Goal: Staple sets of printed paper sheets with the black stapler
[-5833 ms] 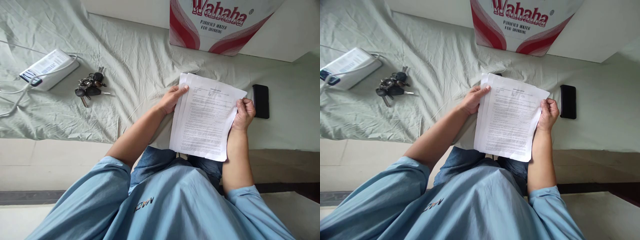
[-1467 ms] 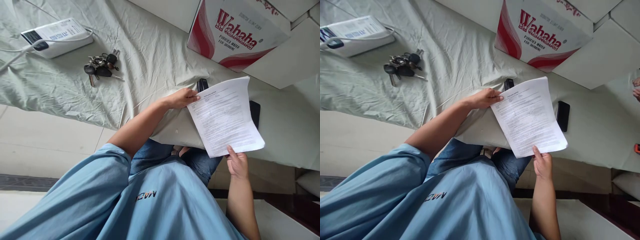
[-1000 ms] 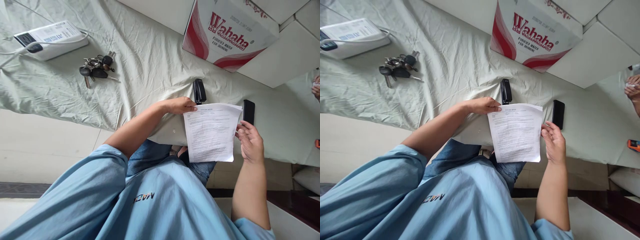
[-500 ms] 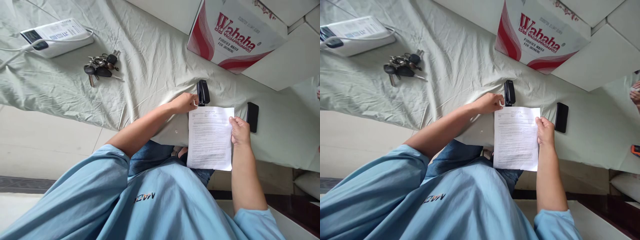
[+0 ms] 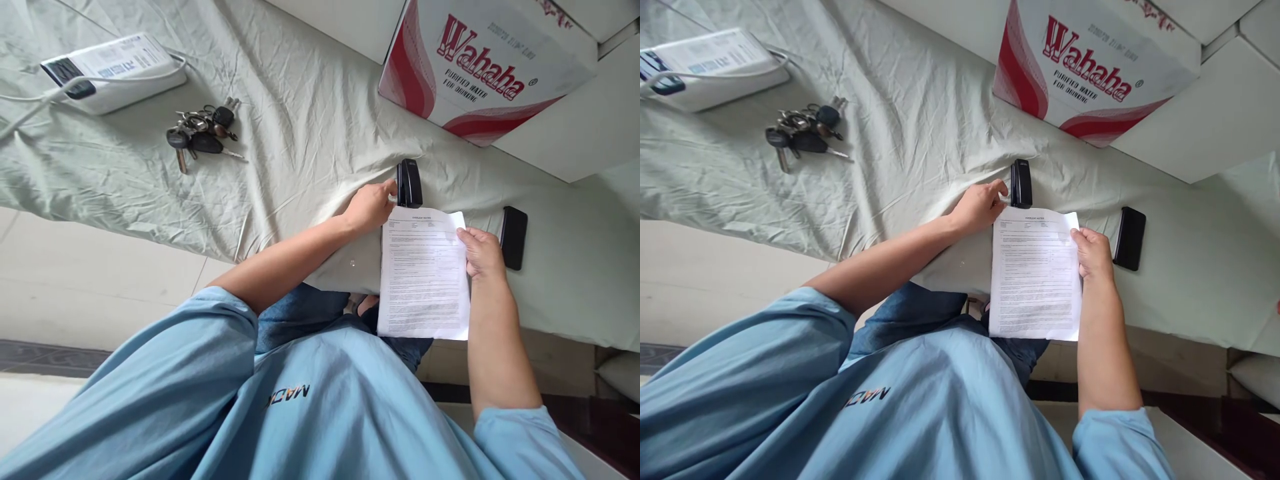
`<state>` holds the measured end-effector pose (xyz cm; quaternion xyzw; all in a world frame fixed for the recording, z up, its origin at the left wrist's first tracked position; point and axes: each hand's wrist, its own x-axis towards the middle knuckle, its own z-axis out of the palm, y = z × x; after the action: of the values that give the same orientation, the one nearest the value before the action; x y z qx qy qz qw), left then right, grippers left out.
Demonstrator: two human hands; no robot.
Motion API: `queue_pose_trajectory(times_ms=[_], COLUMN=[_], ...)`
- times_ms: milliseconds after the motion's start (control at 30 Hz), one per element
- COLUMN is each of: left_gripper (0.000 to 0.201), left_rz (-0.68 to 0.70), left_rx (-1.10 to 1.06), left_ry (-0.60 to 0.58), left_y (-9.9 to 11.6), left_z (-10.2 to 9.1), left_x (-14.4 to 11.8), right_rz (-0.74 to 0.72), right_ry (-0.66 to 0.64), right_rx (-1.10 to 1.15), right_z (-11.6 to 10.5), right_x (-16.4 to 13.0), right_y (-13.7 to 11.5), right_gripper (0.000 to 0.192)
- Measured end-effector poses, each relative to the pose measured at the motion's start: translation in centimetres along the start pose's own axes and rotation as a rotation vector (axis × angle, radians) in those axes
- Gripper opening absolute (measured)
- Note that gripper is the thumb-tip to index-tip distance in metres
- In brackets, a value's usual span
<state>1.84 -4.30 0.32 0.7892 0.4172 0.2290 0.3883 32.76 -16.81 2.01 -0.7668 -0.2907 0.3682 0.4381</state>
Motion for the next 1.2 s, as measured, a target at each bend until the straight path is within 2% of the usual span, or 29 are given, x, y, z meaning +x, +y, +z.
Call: queue_pose_trajectory(times_ms=[100,200,300,400,600,733,867,967,1067,1200], left_gripper=[0.054,0.07,0.07,0.065,0.052,0.057,0.067,0.073,0.073,0.073], left_rz=[0.091,0.239,0.405,0.476,0.507,0.481,0.407,0.357,0.335,0.378], left_rx=[0.014,0.044,0.042,0.005,-0.065,-0.041,0.065,0.148,0.165,0.015], left_ry=[0.078,0.101,0.045,-0.019,-0.005,-0.027,-0.111,-0.165,-0.166,-0.128], left_y=[-0.5,-0.9,-1.4,-2.0,-2.2,-2.0,-1.3,-0.3,0.1,-1.1], left_z=[0.6,0.7,0.7,0.8,0.8,0.4,-0.4,-0.8,-0.8,-0.3], left_x=[-0.1,0.1,0.6,1.2,1.5,1.3,0.6,0.0,-0.1,0.6], right_rz=[0.006,0.023,0.022,0.003,-0.001,0.034,0.049,0.02,-0.011,-0.129], right_ry=[0.011,0.036,0.046,0.051,0.032,0.055,0.082,0.098,0.096,0.052], right_rx=[0.018,0.02,0.026,0.029,0.031,0.052,0.092,0.116,0.133,0.12], right_z=[0.0,-0.1,-0.2,-0.4,-0.9,-1.2,-1.3,-1.0,-0.5,-0.5], right_x=[0.2,0.2,0.4,0.6,0.5,0.0,-0.2,-0.5,-1.3,-3.7], right_y=[0.2,0.3,0.6,0.8,1.3,1.8,2.3,2.1,1.6,1.5], right_gripper=[0.043,0.042,0.041,0.041,0.047,0.047,0.05,0.058,0.066,0.068])
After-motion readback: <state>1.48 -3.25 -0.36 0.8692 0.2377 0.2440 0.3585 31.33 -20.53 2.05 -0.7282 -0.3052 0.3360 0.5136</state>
